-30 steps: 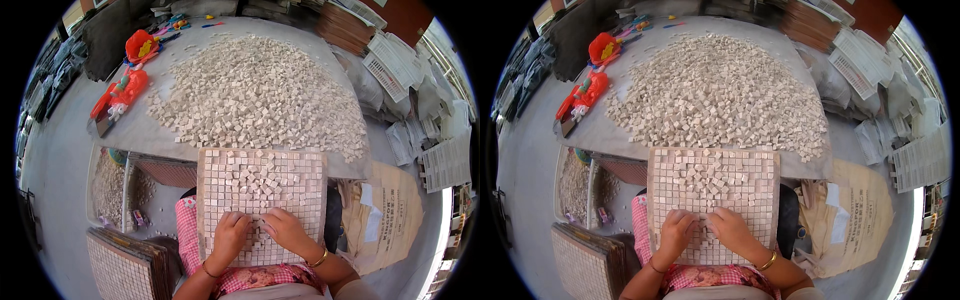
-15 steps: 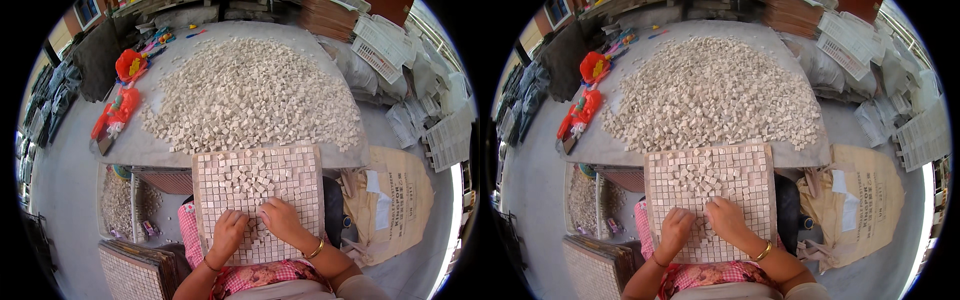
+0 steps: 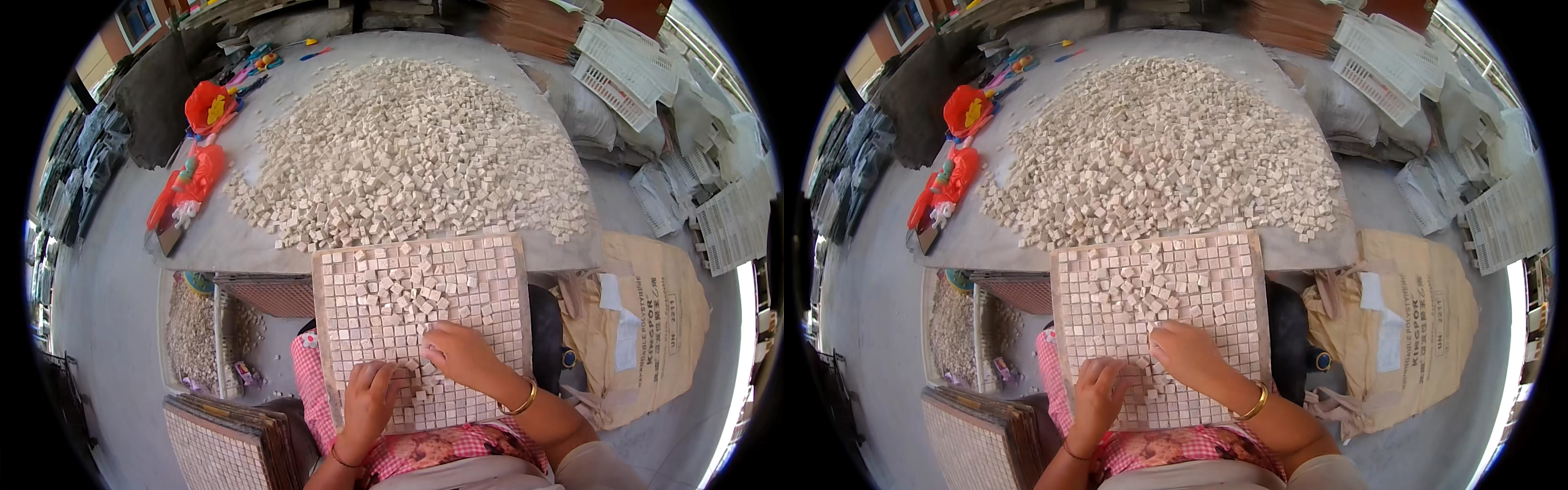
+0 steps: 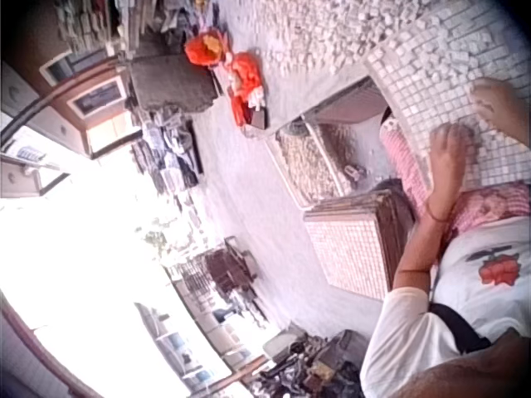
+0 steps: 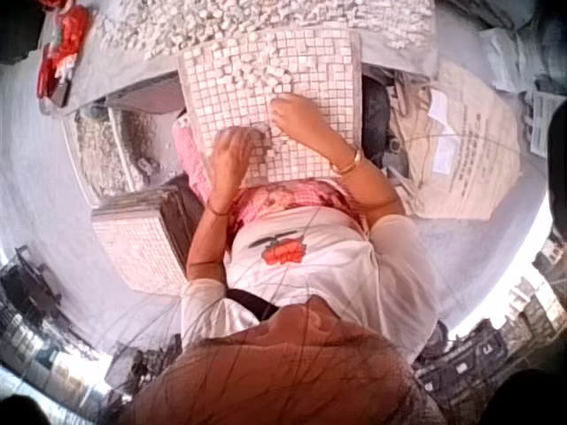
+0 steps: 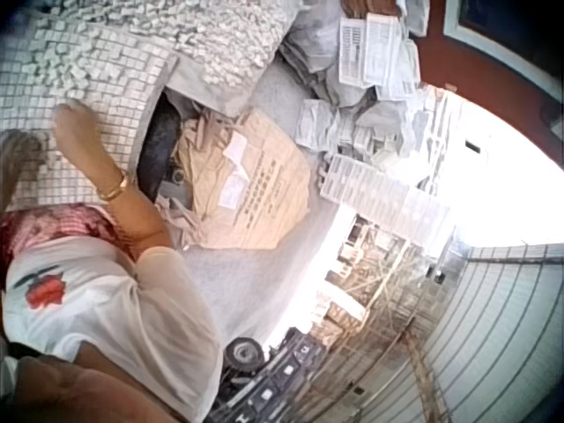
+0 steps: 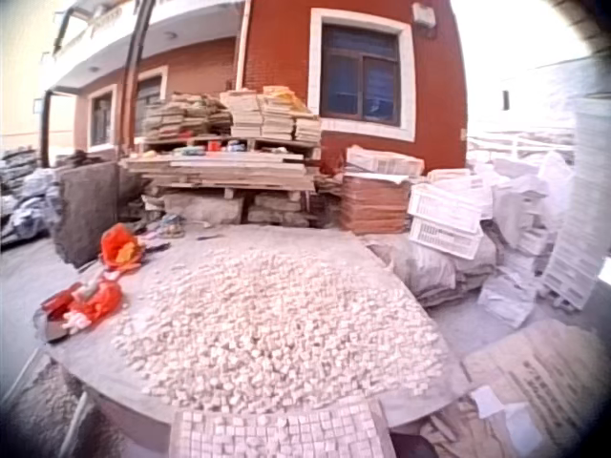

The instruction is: The person sits on the floor and places small white cubes from a large pile onto a square mesh board. They pick up individual cubes and press them into the grid cells of the board, filling the surface area systematically.

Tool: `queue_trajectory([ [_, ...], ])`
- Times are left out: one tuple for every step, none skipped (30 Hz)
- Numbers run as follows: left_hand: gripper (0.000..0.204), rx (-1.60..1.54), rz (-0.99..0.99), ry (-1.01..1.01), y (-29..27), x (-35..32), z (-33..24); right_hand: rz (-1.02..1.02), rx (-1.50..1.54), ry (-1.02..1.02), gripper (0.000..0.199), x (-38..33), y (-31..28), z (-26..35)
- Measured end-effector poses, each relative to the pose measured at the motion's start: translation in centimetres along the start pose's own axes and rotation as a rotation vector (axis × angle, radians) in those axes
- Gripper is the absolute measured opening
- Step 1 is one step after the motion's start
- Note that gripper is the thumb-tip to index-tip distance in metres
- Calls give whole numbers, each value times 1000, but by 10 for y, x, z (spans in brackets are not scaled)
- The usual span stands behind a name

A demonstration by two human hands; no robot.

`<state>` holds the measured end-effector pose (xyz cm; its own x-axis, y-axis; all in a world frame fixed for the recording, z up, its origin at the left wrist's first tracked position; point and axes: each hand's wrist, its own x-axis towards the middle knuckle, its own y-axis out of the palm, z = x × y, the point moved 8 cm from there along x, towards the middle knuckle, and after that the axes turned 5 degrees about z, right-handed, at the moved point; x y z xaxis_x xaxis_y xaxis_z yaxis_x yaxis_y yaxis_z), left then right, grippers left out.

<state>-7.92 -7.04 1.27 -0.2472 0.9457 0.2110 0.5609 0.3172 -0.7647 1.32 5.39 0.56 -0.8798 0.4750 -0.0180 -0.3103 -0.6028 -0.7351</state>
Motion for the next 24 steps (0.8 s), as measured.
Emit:
queue_trajectory([
  [29,-6,5,-9,2,-2,1,4,47,35,12,-4,0,0],
  [31,-12,11,-17,5,-2,2,9,21,29,14,-7,3,3],
  [32,-21,16,-13,9,0,1,2,-11,27,17,-11,3,7],
  [30,-41,12,-4,13,1,1,-5,-44,24,19,-14,5,9],
  [30,-36,-1,-20,14,1,1,-33,-82,-2,20,-15,8,14],
  [29,-34,-11,-27,15,2,-1,-69,-124,-23,21,-16,12,19],
  [29,-33,-22,-35,16,3,-1,-103,-166,-44,23,-15,15,24],
  [27,-32,-44,-26,15,3,-1,-92,-196,-28,25,-15,18,26],
  [25,-27,-66,-21,13,1,0,-88,-204,-20,24,-13,21,27],
  [24,-22,-88,-18,10,-2,3,-83,-213,-13,23,-12,23,27],
  [22,-69,-105,-76,5,-6,11,-77,-221,-7,22,-11,25,27],
  [21,-108,-122,-138,-4,-13,21,-76,-208,-22,23,-11,27,28],
  [20,-148,-141,-200,-15,-19,31,-74,-195,-37,23,-13,26,27],
  [20,-229,-165,-264,-26,-25,39,-70,-182,-53,23,-14,25,26],
  [21,-230,-189,-309,-36,-34,50,-57,-175,-68,23,-14,25,30],
  [22,-230,-214,-354,-45,-45,61,-42,-167,-83,24,-15,23,35],
  [23,-232,-239,-398,-52,-56,71,-29,-160,-97,24,-15,24,41],
  [23,-210,-252,-404,-58,-64,76,-19,-153,-119,24,-13,28,47],
  [22,-177,-231,-382,-60,-70,76,-10,-146,-139,23,-13,32,52],
  [22,-144,-209,-360,-62,-76,76,-2,-139,-159,23,-13,36,57],
  [21,-116,-187,-334,-62,-82,75,20,-135,-192,23,-12,43,64],
  [23,-91,-180,-315,-57,-88,75,43,-131,-223,23,-10,51,71],
  [24,-73,-170,-296,-55,-92,75,64,-127,-254,23,-8,57,78],
  [24,-58,-162,-282,-53,-93,73,71,-127,-270,23,-7,60,82],
])
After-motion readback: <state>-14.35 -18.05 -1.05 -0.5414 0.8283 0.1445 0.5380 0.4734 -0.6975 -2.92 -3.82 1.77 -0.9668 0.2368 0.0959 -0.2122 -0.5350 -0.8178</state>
